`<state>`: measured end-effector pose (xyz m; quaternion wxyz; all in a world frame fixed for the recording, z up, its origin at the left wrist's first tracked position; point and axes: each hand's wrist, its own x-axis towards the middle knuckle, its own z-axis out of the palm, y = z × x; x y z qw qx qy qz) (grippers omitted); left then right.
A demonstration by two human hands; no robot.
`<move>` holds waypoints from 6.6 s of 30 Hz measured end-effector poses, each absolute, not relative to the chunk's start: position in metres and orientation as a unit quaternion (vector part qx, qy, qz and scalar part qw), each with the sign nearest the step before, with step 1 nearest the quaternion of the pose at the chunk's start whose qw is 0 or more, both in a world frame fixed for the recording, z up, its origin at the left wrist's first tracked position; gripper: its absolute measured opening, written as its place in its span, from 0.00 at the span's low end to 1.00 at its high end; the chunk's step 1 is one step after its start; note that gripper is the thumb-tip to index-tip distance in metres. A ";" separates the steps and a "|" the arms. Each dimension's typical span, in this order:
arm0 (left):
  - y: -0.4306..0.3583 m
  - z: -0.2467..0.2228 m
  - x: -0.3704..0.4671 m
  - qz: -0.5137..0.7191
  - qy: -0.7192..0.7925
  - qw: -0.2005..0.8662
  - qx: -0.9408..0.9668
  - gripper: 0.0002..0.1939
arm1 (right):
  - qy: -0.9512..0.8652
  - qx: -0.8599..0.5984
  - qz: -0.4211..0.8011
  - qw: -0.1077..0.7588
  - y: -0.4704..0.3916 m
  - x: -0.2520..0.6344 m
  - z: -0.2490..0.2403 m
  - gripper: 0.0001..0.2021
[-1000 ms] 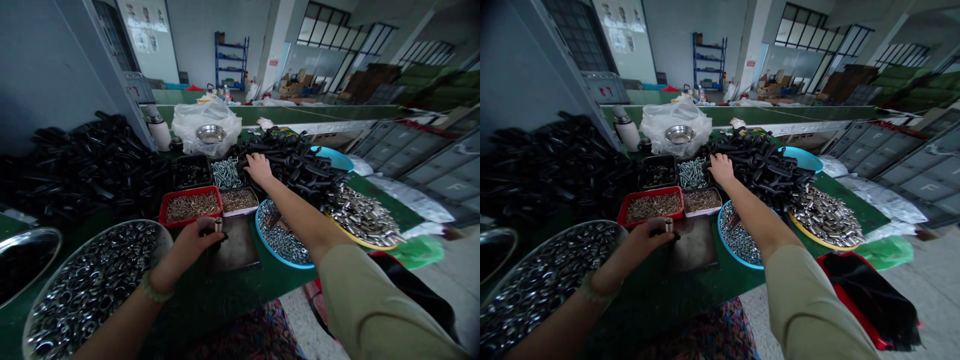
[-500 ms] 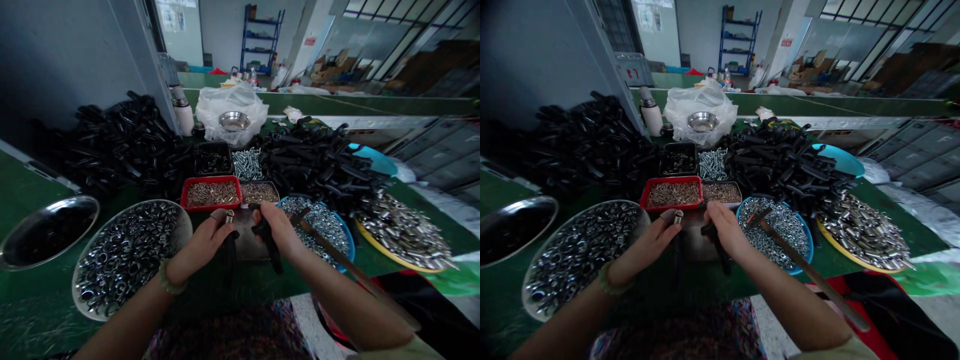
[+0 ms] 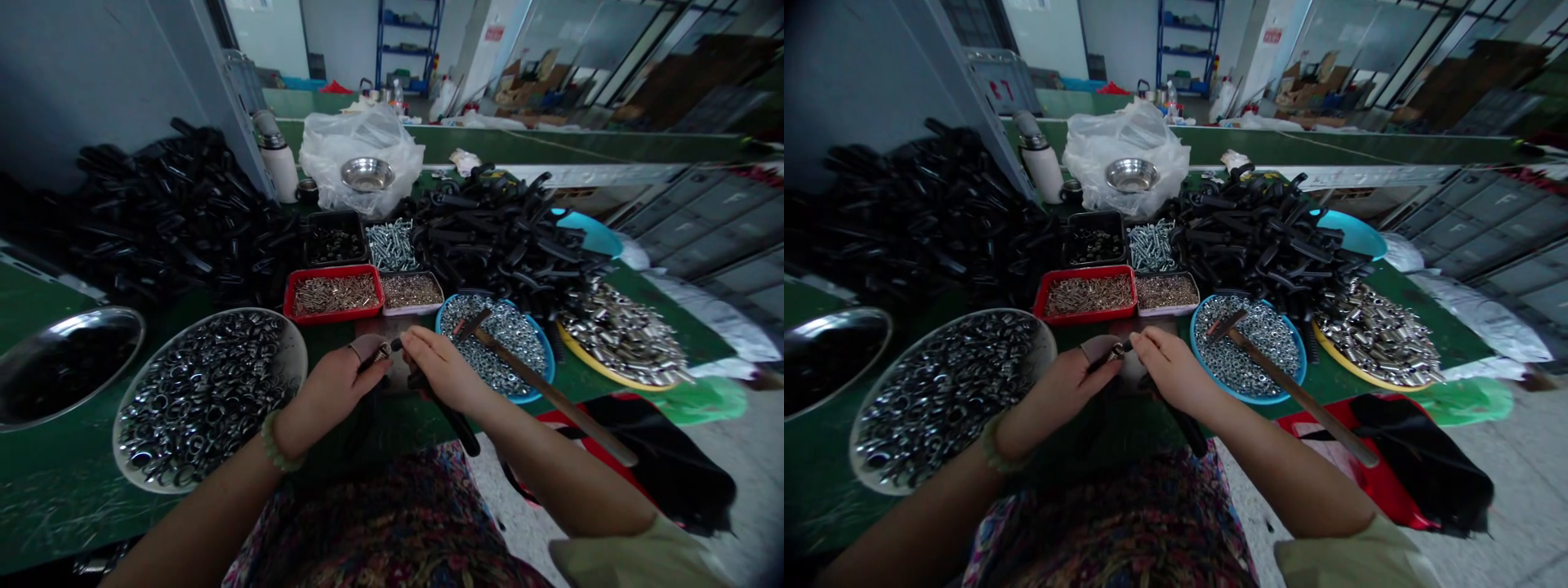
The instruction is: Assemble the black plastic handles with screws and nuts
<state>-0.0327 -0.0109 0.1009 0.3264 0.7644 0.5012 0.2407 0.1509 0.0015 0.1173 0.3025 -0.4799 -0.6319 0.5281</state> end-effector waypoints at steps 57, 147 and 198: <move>0.070 0.069 -0.036 0.378 0.554 0.362 0.647 0.22 | -0.738 -0.492 0.382 0.259 0.050 0.208 0.041 0.07; 0.171 0.058 0.055 0.086 0.531 0.058 0.841 0.14 | -0.846 -0.528 0.019 0.074 0.152 0.210 0.050 0.09; 0.007 0.035 -0.002 0.043 0.523 0.045 0.850 0.08 | -0.905 -0.413 0.084 0.052 0.071 0.176 0.030 0.10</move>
